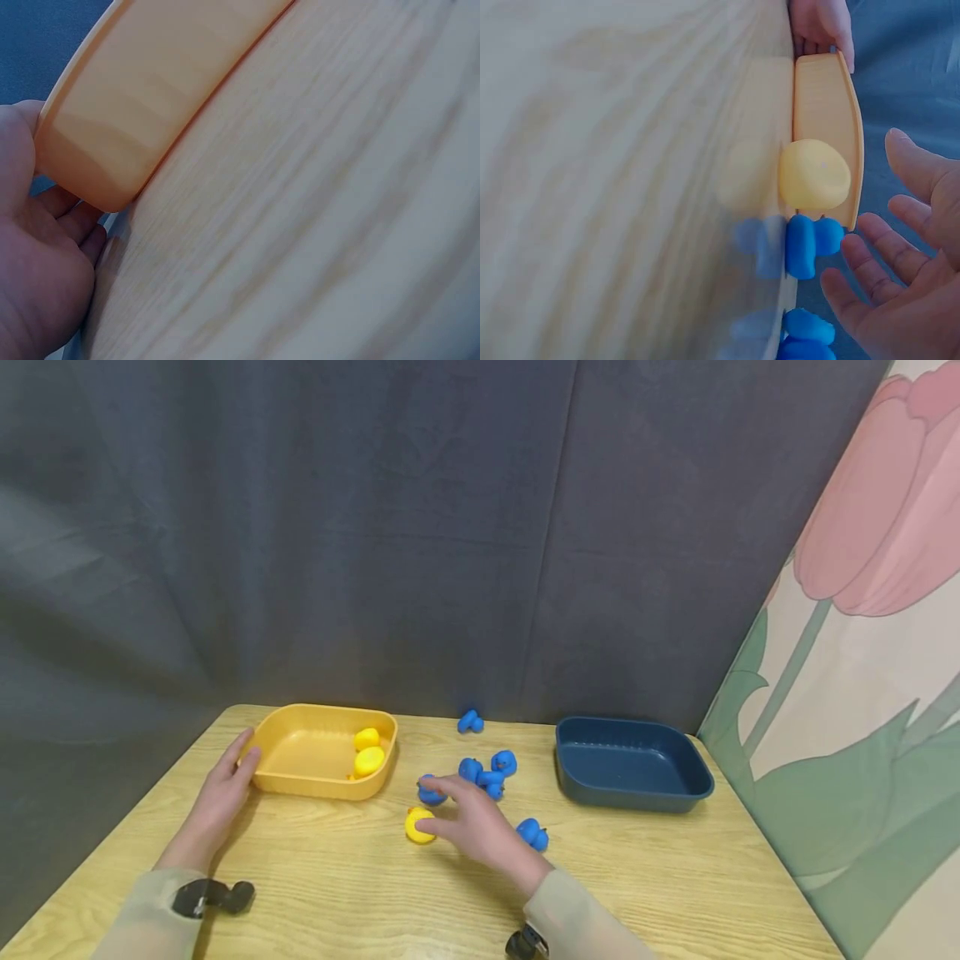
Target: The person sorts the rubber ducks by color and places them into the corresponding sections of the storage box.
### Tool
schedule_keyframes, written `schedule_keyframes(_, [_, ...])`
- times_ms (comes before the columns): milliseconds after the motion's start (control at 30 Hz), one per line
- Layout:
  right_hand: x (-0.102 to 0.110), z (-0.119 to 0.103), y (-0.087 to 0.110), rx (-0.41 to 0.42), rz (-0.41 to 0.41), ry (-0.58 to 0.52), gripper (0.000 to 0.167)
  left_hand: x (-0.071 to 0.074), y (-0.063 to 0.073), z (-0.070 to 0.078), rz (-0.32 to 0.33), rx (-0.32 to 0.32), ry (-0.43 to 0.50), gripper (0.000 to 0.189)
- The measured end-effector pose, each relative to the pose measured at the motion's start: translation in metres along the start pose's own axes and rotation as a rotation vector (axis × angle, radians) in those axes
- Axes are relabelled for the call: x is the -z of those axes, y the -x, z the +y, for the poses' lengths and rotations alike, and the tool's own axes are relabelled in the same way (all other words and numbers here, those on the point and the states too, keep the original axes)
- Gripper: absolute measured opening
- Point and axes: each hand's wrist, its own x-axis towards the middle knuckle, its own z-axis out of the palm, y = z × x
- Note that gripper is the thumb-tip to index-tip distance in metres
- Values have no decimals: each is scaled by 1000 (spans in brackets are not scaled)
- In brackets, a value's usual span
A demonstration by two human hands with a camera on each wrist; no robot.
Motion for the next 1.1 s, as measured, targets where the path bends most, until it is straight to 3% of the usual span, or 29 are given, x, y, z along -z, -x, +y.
schedule_keyframes(400, [-2,7,12,-17,-68,-6,63,0,0,-1,4,0,-15,78])
schedule_keyframes(1100, [-6,12,10,-35,-124,-3,70,0,2,3,0,16,0,79])
